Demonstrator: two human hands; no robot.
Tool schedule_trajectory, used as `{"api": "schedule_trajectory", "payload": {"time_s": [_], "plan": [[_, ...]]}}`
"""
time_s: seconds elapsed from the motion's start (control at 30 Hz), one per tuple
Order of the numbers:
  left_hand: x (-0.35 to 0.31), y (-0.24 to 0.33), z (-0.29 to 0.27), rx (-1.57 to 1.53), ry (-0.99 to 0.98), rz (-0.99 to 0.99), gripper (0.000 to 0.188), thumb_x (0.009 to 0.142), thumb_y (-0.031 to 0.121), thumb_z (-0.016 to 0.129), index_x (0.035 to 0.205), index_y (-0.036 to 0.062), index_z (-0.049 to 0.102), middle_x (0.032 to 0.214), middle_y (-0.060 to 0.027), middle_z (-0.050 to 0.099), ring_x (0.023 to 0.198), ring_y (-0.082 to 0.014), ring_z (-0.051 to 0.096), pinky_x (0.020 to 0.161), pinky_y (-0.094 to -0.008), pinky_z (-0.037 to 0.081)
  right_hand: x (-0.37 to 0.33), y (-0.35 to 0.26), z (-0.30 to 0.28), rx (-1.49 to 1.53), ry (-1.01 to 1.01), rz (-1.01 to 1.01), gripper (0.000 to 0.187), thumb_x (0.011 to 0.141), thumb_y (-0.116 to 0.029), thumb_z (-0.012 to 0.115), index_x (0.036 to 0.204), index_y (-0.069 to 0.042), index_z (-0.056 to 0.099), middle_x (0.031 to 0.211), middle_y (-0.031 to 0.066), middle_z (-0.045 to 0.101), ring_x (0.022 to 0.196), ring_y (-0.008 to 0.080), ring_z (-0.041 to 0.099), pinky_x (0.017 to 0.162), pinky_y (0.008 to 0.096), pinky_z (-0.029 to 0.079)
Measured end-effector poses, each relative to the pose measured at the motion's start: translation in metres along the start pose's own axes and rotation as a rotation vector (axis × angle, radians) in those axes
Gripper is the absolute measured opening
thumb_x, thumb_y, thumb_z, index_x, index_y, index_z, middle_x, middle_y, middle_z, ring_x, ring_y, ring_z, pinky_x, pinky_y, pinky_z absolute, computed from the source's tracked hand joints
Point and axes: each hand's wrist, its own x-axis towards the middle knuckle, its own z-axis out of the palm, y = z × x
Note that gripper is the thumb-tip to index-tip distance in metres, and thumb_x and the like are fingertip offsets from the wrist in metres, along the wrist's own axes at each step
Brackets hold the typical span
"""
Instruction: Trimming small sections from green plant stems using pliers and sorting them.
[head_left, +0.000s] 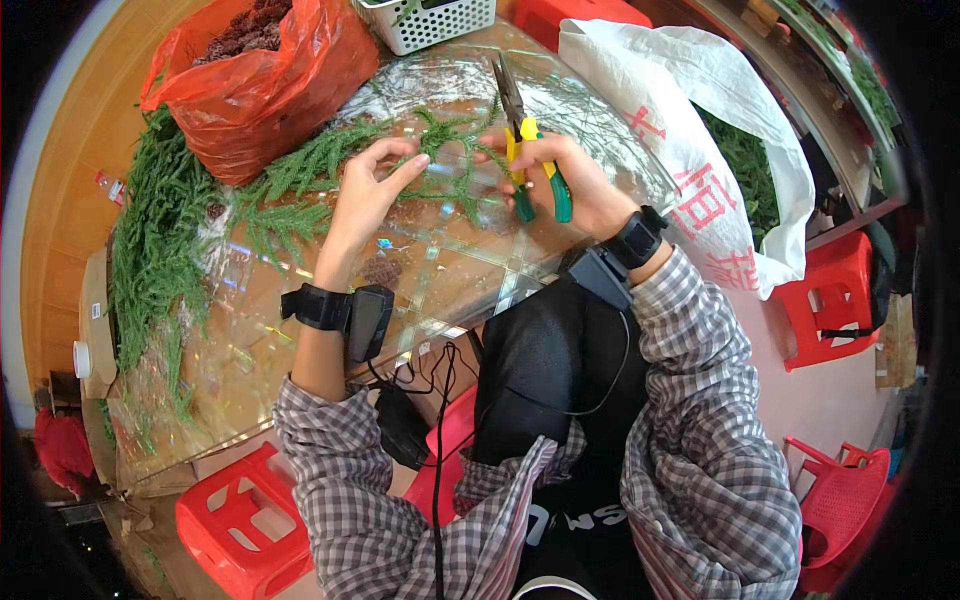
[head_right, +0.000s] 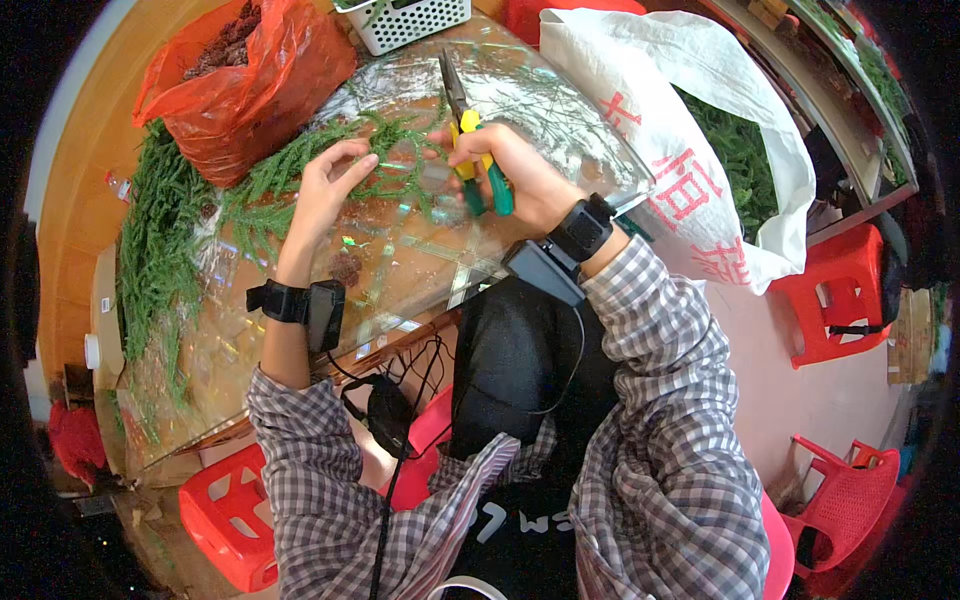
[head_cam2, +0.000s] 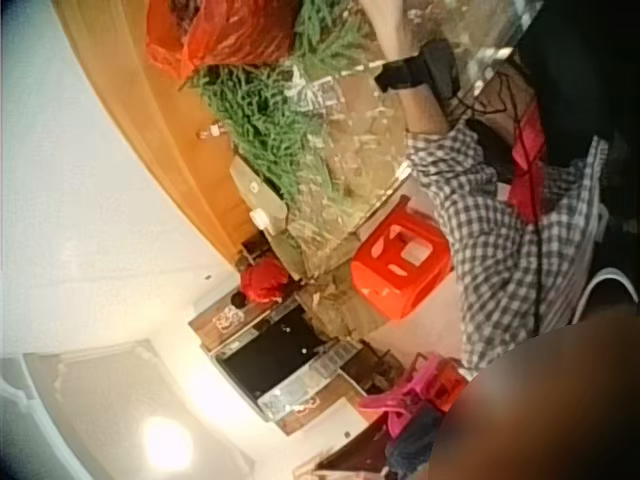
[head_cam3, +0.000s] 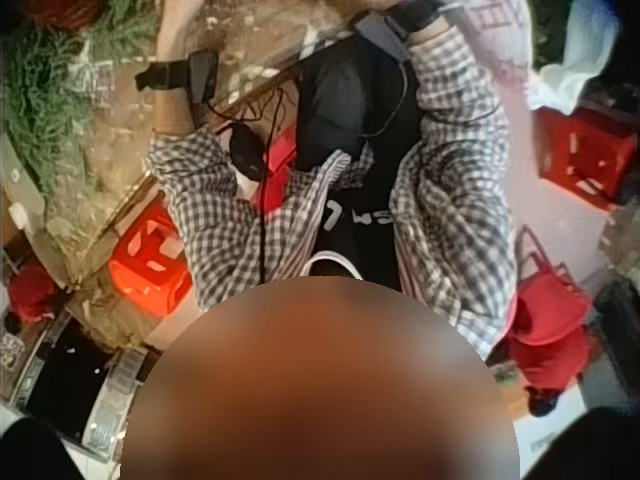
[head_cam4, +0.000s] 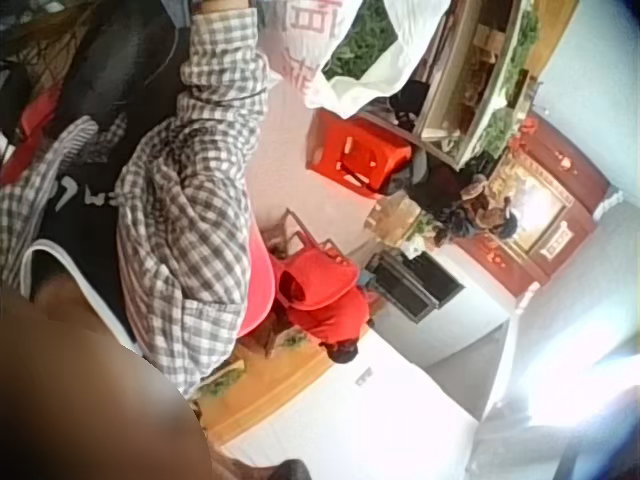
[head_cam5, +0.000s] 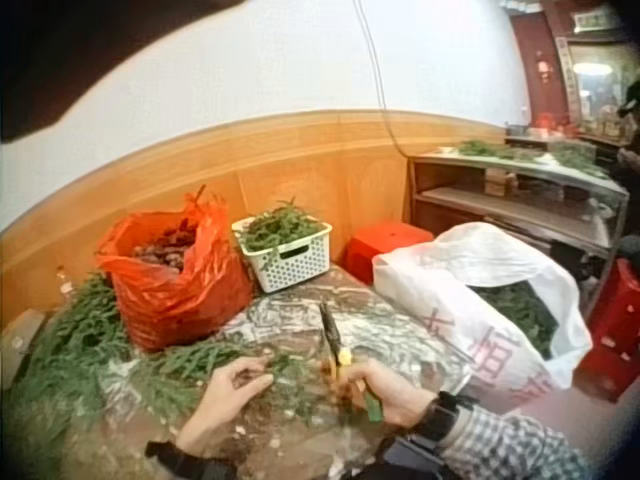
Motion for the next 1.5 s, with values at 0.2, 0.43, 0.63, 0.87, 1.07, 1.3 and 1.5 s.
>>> {"api": "schedule_trajectory", "payload": {"time_s": [0.2, 0.43, 0.63, 0.87, 1.07, 1.3, 1.5], "plan": [[-0.001, 0.002, 0.001, -0.103, 0.057, -0.065, 0.02, 0.086, 0.019, 0.066, 0.091, 0.0009, 0.061, 0.086, 0.0026, 0.061, 0.088, -0.0072, 0.054, 0.079, -0.0242, 0.042, 0.004, -0.007, -0.015, -0.979, 0.313, -0.366, 0.036, 0.072, -0.012, 0.06, 0.106, -0.003, 0.05, 0.105, 0.0121, 0.058, 0.083, 0.0258, 0.056, 0.073, 0.0406, 0.045], [-0.001, -0.001, -0.003, -0.18, 0.173, -0.119, 0.021, 0.086, 0.022, 0.065, 0.092, 0.0025, 0.064, 0.09, 0.0, 0.062, 0.089, -0.0073, 0.053, 0.084, -0.024, 0.038, -0.007, 0.0, -0.016, -1.749, 0.613, -0.489, 0.041, 0.074, -0.021, 0.068, 0.104, -0.004, 0.048, 0.099, 0.0171, 0.053, 0.094, 0.038, 0.055, 0.075, 0.0453, 0.043], [-0.001, -0.003, -0.006, -0.237, 0.248, -0.168, 0.022, 0.086, 0.022, 0.065, 0.094, 0.0016, 0.065, 0.092, -0.0015, 0.063, 0.091, -0.0085, 0.053, 0.085, -0.0236, 0.037, -0.008, 0.005, -0.008, -1.794, 0.508, -0.378, 0.043, 0.074, -0.023, 0.07, 0.105, -0.004, 0.048, 0.103, 0.0157, 0.05, 0.097, 0.0359, 0.054, 0.075, 0.0495, 0.041], [0.002, -0.011, -0.009, -0.28, 0.338, -0.171, 0.024, 0.086, 0.022, 0.065, 0.095, 0.0004, 0.064, 0.092, -0.0028, 0.063, 0.091, -0.0096, 0.053, 0.085, -0.0236, 0.037, -0.008, 0.007, -0.011, -1.837, 0.529, -0.349, 0.046, 0.075, -0.026, 0.071, 0.106, -0.003, 0.048, 0.105, 0.0165, 0.05, 0.098, 0.0363, 0.054, 0.076, 0.0514, 0.041], [0.0, -0.008, -0.011, -0.26, 0.384, -0.154, 0.024, 0.086, 0.021, 0.065, 0.094, -0.0003, 0.062, 0.09, -0.0032, 0.061, 0.088, -0.0093, 0.052, 0.082, -0.0237, 0.037, -0.009, 0.01, -0.011, -1.882, 0.548, -0.361, 0.047, 0.075, -0.026, 0.07, 0.107, -0.001, 0.047, 0.105, 0.0181, 0.048, 0.1, 0.0385, 0.052, 0.077, 0.052, 0.04], [0.0, -0.01, -0.012, -0.266, 0.374, -0.143, 0.024, 0.086, 0.021, 0.065, 0.094, -0.0005, 0.062, 0.089, -0.0031, 0.06, 0.086, -0.0092, 0.051, 0.08, -0.0235, 0.037, -0.009, 0.009, -0.008, -1.874, 0.53, -0.287, 0.048, 0.07, -0.021, 0.07, 0.106, 0.0, 0.047, 0.104, 0.018, 0.047, 0.1, 0.0392, 0.052, 0.077, 0.0518, 0.039], [0.001, -0.009, -0.011, -0.238, 0.384, -0.133, 0.024, 0.086, 0.022, 0.066, 0.094, -0.0007, 0.062, 0.089, -0.003, 0.06, 0.085, -0.0092, 0.051, 0.079, -0.0233, 0.037, -0.013, 0.006, -0.005, -1.86, 0.491, -0.37, 0.045, 0.066, -0.019, 0.071, 0.101, 0.0, 0.05, 0.101, 0.0171, 0.048, 0.098, 0.0372, 0.053, 0.077, 0.0491, 0.039]]}}
